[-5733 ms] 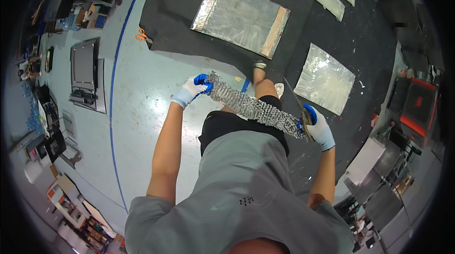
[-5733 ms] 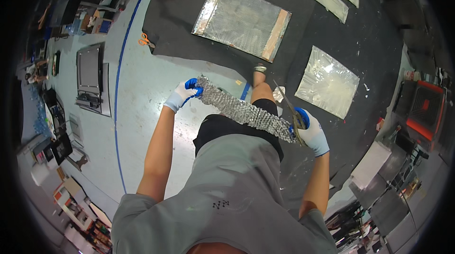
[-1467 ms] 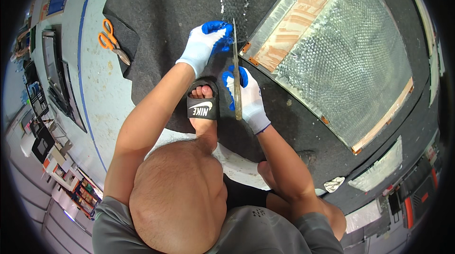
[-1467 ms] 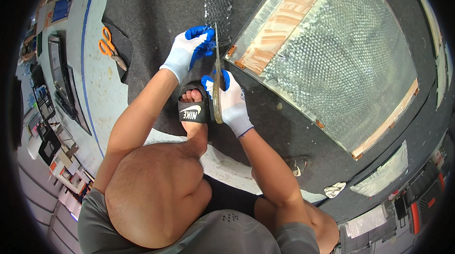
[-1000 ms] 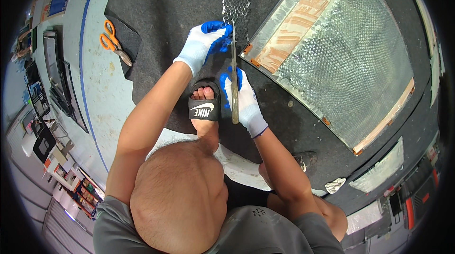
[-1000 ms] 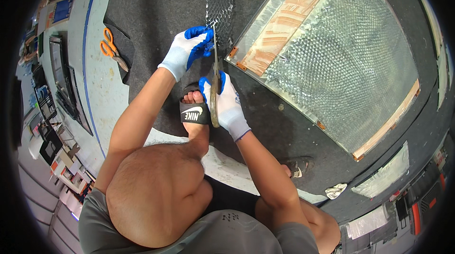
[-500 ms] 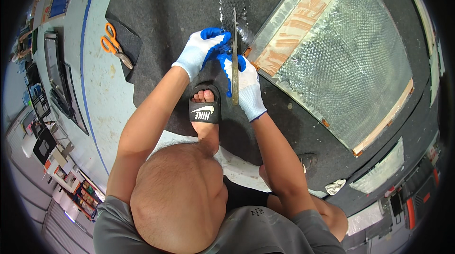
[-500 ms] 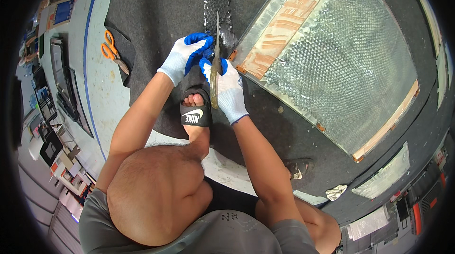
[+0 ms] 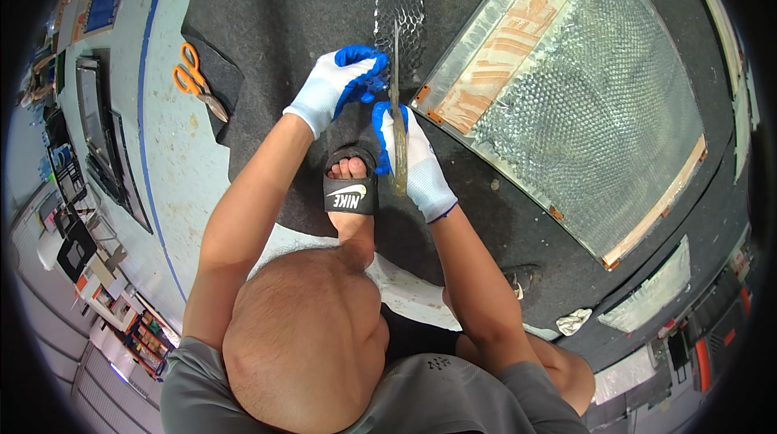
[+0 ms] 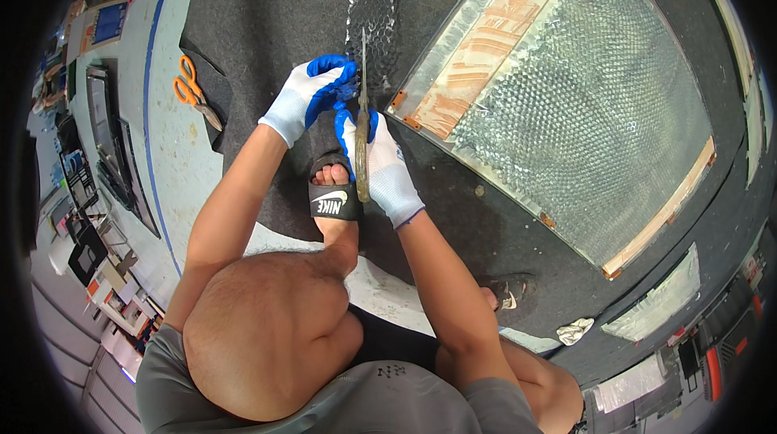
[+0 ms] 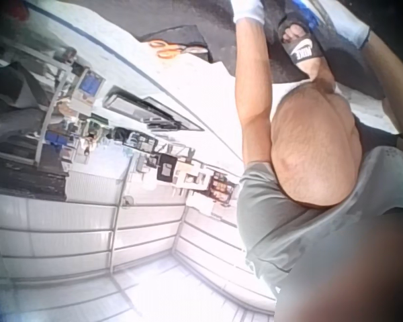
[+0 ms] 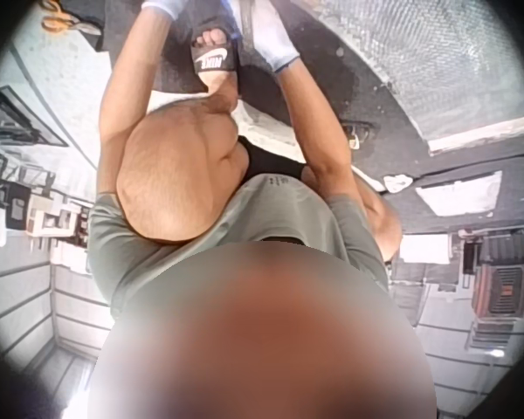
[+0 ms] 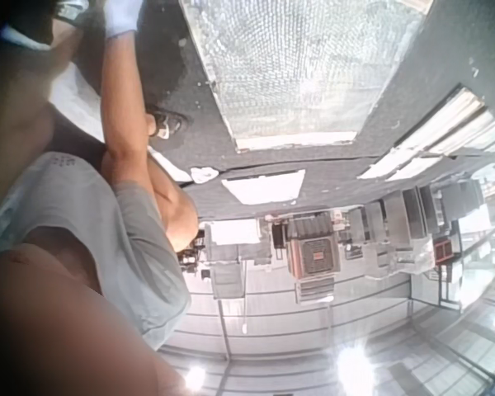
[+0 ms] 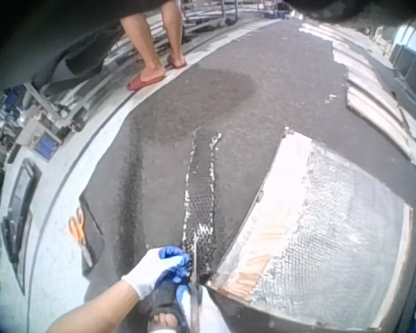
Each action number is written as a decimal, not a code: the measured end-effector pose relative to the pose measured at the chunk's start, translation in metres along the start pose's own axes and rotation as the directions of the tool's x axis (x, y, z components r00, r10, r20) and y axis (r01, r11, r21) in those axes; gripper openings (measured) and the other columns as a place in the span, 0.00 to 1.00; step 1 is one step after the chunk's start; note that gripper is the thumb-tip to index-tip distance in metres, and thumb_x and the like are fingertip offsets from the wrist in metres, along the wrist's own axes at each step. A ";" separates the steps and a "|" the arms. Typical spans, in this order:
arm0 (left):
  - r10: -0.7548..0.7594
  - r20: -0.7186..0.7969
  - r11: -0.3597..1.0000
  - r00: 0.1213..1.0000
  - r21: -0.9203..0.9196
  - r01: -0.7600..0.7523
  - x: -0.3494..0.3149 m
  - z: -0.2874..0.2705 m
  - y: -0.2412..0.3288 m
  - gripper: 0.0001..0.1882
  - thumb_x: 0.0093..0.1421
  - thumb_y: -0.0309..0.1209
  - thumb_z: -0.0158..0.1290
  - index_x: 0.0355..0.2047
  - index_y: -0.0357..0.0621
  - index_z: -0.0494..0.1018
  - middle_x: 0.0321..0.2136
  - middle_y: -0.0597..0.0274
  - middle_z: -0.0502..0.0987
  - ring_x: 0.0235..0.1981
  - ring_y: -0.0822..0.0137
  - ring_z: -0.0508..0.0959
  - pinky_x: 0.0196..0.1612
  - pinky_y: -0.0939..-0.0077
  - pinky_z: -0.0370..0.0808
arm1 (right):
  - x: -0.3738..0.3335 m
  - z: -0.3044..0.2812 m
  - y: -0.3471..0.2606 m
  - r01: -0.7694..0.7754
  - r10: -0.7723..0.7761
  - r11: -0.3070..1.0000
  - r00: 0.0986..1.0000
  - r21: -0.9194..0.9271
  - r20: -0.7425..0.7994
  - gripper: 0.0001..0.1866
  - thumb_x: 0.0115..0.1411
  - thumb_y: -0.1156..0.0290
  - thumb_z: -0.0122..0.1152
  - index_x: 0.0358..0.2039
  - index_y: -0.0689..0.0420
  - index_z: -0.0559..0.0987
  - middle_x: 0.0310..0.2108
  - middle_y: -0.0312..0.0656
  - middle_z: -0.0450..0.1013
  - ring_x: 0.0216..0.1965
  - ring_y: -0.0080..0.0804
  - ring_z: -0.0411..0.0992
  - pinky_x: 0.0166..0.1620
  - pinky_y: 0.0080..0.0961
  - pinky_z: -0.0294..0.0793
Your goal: The person cleans a metal sheet with a cloth and liquid, then cuts a mesh material with scissors, and finally cleans the metal sheet again.
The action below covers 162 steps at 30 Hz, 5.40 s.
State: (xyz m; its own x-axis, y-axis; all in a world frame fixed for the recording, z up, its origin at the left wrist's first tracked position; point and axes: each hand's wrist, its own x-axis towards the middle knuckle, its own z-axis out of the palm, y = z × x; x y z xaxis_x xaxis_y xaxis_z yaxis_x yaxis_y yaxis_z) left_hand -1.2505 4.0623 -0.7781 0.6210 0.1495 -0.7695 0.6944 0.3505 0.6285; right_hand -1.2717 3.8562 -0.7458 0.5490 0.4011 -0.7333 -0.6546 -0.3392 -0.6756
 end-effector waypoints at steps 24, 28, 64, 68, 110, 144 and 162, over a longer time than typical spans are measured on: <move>0.201 -0.205 0.978 0.958 0.090 -0.187 0.035 -0.001 0.037 0.17 0.72 0.38 0.61 0.54 0.41 0.81 0.41 0.67 0.84 0.37 0.75 0.83 0.43 0.77 0.81 | 0.028 -0.003 -0.030 -0.065 0.068 0.994 0.997 0.085 -0.028 0.21 0.66 0.49 0.73 0.39 0.57 0.85 0.22 0.30 0.72 0.23 0.17 0.69 0.27 0.25 0.70; 0.186 -0.200 0.982 0.962 0.062 -0.177 0.047 0.004 0.030 0.13 0.71 0.35 0.62 0.50 0.41 0.83 0.36 0.69 0.84 0.34 0.76 0.82 0.39 0.79 0.79 | 0.025 -0.003 -0.026 -0.042 0.050 0.970 0.998 0.238 -0.029 0.17 0.69 0.50 0.70 0.36 0.52 0.84 0.19 0.25 0.67 0.17 0.15 0.65 0.19 0.21 0.68; 0.123 -0.134 0.992 0.983 0.041 -0.118 0.030 -0.014 0.031 0.15 0.70 0.34 0.63 0.52 0.40 0.82 0.39 0.67 0.85 0.36 0.75 0.82 0.39 0.79 0.79 | 0.044 0.003 -0.049 -0.238 0.220 0.919 0.971 0.314 0.094 0.24 0.71 0.42 0.63 0.41 0.53 0.83 0.25 0.28 0.70 0.25 0.19 0.66 0.28 0.25 0.68; 0.120 -0.159 0.991 0.980 0.082 -0.108 0.031 -0.018 0.033 0.14 0.70 0.35 0.63 0.52 0.41 0.82 0.37 0.69 0.84 0.34 0.76 0.82 0.38 0.78 0.79 | 0.051 0.007 -0.043 -0.050 0.043 0.950 0.999 0.307 0.030 0.24 0.70 0.45 0.67 0.38 0.57 0.85 0.24 0.32 0.73 0.26 0.20 0.68 0.30 0.29 0.70; 0.266 -0.259 0.964 0.928 0.050 -0.263 0.069 -0.018 0.048 0.15 0.69 0.30 0.63 0.54 0.39 0.81 0.41 0.65 0.86 0.35 0.75 0.84 0.40 0.78 0.83 | 0.053 0.018 -0.034 0.148 -0.140 0.986 0.985 0.078 -0.103 0.23 0.66 0.52 0.71 0.40 0.64 0.86 0.30 0.51 0.82 0.30 0.37 0.76 0.41 0.39 0.76; 0.202 -0.205 0.979 0.958 0.080 -0.189 0.047 -0.023 0.027 0.16 0.70 0.29 0.62 0.55 0.35 0.80 0.44 0.63 0.86 0.40 0.74 0.84 0.44 0.77 0.82 | 0.064 0.023 -0.022 0.017 -0.003 0.967 0.999 0.256 -0.055 0.24 0.71 0.51 0.67 0.38 0.65 0.86 0.27 0.38 0.80 0.30 0.24 0.74 0.37 0.30 0.75; 0.171 -0.150 0.982 0.974 0.108 -0.156 0.019 -0.024 0.033 0.17 0.69 0.35 0.64 0.54 0.38 0.81 0.41 0.64 0.85 0.39 0.73 0.84 0.43 0.76 0.82 | 0.093 0.011 -0.044 -0.015 0.014 1.000 0.998 0.024 0.062 0.35 0.68 0.36 0.63 0.47 0.62 0.83 0.31 0.42 0.80 0.34 0.29 0.78 0.40 0.34 0.77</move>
State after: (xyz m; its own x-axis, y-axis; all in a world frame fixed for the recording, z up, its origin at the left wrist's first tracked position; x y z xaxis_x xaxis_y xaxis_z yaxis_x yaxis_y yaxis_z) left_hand -1.2245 4.0991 -0.7740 0.6691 0.3444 -0.6586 0.6239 0.2213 0.7495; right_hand -1.1972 3.9174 -0.7835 0.5069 0.4484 -0.7362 -0.6752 -0.3244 -0.6624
